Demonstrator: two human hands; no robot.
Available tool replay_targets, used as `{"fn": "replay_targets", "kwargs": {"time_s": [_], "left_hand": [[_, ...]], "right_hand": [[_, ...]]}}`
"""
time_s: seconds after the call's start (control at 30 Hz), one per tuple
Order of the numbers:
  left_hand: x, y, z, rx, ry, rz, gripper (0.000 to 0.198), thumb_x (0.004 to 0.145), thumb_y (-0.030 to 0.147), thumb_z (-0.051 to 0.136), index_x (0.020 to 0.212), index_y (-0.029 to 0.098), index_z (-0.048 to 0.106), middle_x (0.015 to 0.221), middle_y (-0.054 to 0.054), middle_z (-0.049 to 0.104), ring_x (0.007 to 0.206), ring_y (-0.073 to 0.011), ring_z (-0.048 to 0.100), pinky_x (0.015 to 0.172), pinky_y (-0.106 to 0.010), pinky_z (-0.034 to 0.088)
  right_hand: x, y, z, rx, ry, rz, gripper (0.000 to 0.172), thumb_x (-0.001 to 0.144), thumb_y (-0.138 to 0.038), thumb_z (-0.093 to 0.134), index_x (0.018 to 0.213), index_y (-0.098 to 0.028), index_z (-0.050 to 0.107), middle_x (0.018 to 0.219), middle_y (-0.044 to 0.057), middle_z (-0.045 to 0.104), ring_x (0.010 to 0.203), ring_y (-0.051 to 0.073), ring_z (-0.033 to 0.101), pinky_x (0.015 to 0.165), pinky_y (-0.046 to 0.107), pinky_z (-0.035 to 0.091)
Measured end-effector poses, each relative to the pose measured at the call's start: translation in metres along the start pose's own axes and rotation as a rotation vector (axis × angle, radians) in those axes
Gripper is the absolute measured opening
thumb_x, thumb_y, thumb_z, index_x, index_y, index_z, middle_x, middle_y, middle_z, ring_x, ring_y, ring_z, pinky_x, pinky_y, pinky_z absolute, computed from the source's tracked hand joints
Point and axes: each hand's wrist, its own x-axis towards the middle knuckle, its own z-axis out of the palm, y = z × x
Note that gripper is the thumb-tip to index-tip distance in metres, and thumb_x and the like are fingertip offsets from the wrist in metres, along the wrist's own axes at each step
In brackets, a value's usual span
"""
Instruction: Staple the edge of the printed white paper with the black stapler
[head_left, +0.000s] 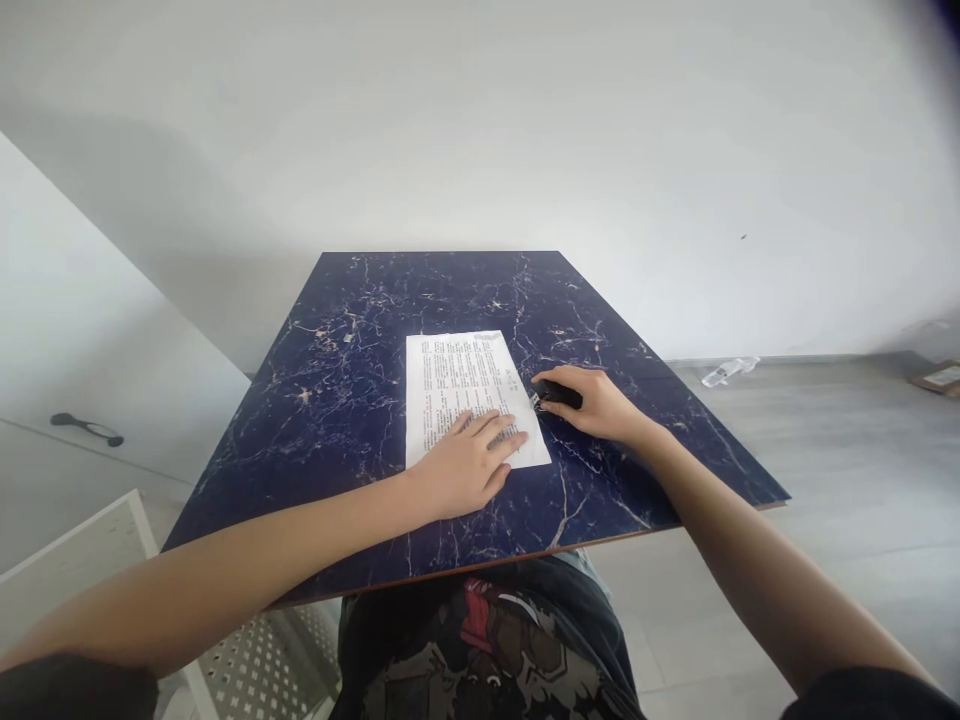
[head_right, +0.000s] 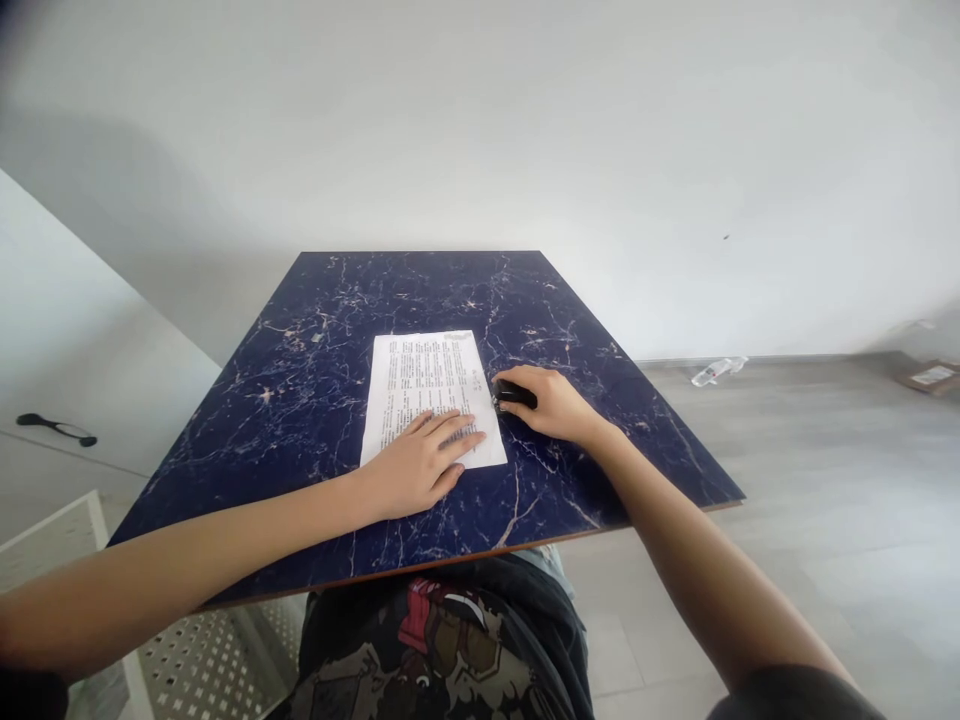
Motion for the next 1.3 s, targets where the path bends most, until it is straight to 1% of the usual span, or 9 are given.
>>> {"fn": "replay_targets", "kwargs": {"time_s": [0.17,0.3,0.4,0.5,0.6,0.7,0.83,1.07,1.3], "left_hand": [[0.012,0.006,-0.001,0.051,0.020,-0.020,0.059,0.102,0.033,0.039,0.159,0.019,0.041,0.165,-0.014,0.038,0.144,-0.0364,0.042,0.117,-0.059,0.036],[0.016,0.008,0.001,0.037,0.021,-0.074,0.061,0.102,0.035,0.037,0.161,0.021,0.037,0.169,-0.012,0.034,0.145,-0.0374,0.040,0.116,-0.062,0.035],[0.015,0.007,0.002,0.005,0.005,-0.100,0.063,0.103,0.036,0.034,0.164,0.023,0.031,0.172,-0.008,0.028,0.148,-0.0386,0.036,0.116,-0.066,0.033],[0.015,0.006,0.002,-0.015,-0.020,-0.112,0.064,0.104,0.037,0.033,0.166,0.024,0.027,0.174,-0.006,0.023,0.150,-0.0397,0.034,0.118,-0.067,0.030],[0.015,0.006,0.002,-0.031,-0.048,-0.115,0.066,0.104,0.037,0.034,0.167,0.025,0.023,0.175,-0.005,0.020,0.152,-0.0396,0.031,0.120,-0.068,0.027],[0.014,0.006,0.000,-0.040,-0.076,-0.109,0.067,0.104,0.038,0.033,0.168,0.025,0.019,0.175,-0.004,0.017,0.153,-0.0393,0.030,0.120,-0.068,0.026],[0.014,0.004,-0.001,-0.050,-0.088,-0.114,0.066,0.104,0.038,0.032,0.168,0.026,0.021,0.176,-0.004,0.017,0.154,-0.0386,0.029,0.121,-0.069,0.024],[0.014,0.001,0.004,-0.106,-0.070,-0.101,0.068,0.104,0.041,0.034,0.168,0.025,0.019,0.176,-0.005,0.016,0.155,-0.0390,0.029,0.124,-0.068,0.019],[0.013,-0.001,0.002,-0.139,-0.082,-0.104,0.069,0.103,0.041,0.036,0.168,0.025,0.019,0.175,-0.005,0.017,0.156,-0.0385,0.028,0.126,-0.067,0.017]], "right_hand": [[0.001,0.002,0.000,-0.018,-0.040,0.002,0.038,0.094,-0.029,0.069,0.132,-0.027,0.066,0.118,0.007,0.074,0.106,0.027,0.071,0.094,0.046,0.057],[-0.002,-0.002,0.000,-0.084,-0.014,-0.016,0.040,0.096,-0.033,0.067,0.135,-0.026,0.063,0.112,0.008,0.074,0.101,0.027,0.069,0.090,0.047,0.055],[-0.006,-0.007,0.002,-0.079,0.083,-0.022,0.042,0.096,-0.036,0.068,0.136,-0.025,0.062,0.112,0.009,0.074,0.102,0.029,0.068,0.092,0.049,0.051],[-0.010,-0.012,0.006,-0.038,0.283,0.050,0.025,0.102,-0.027,0.055,0.122,-0.023,0.069,0.110,0.008,0.074,0.101,0.027,0.069,0.093,0.048,0.049],[-0.013,-0.017,0.012,-0.081,0.395,0.118,0.026,0.103,-0.018,0.048,0.110,-0.022,0.073,0.107,0.007,0.075,0.099,0.025,0.069,0.093,0.046,0.048],[-0.013,-0.023,0.017,-0.117,0.350,0.129,0.027,0.100,-0.015,0.051,0.115,-0.021,0.073,0.111,0.008,0.075,0.103,0.027,0.069,0.095,0.046,0.049],[-0.013,-0.026,0.021,-0.107,0.285,0.163,0.034,0.100,-0.014,0.051,0.127,-0.021,0.070,0.116,0.009,0.075,0.109,0.028,0.069,0.099,0.047,0.050],[-0.016,-0.023,0.023,-0.152,0.223,0.138,0.045,0.098,-0.012,0.053,0.139,-0.024,0.065,0.122,0.010,0.073,0.111,0.030,0.069,0.096,0.049,0.052],[-0.016,-0.021,0.023,-0.176,0.205,0.121,0.048,0.094,-0.010,0.055,0.139,-0.025,0.065,0.121,0.008,0.074,0.111,0.030,0.070,0.097,0.049,0.052]]}}
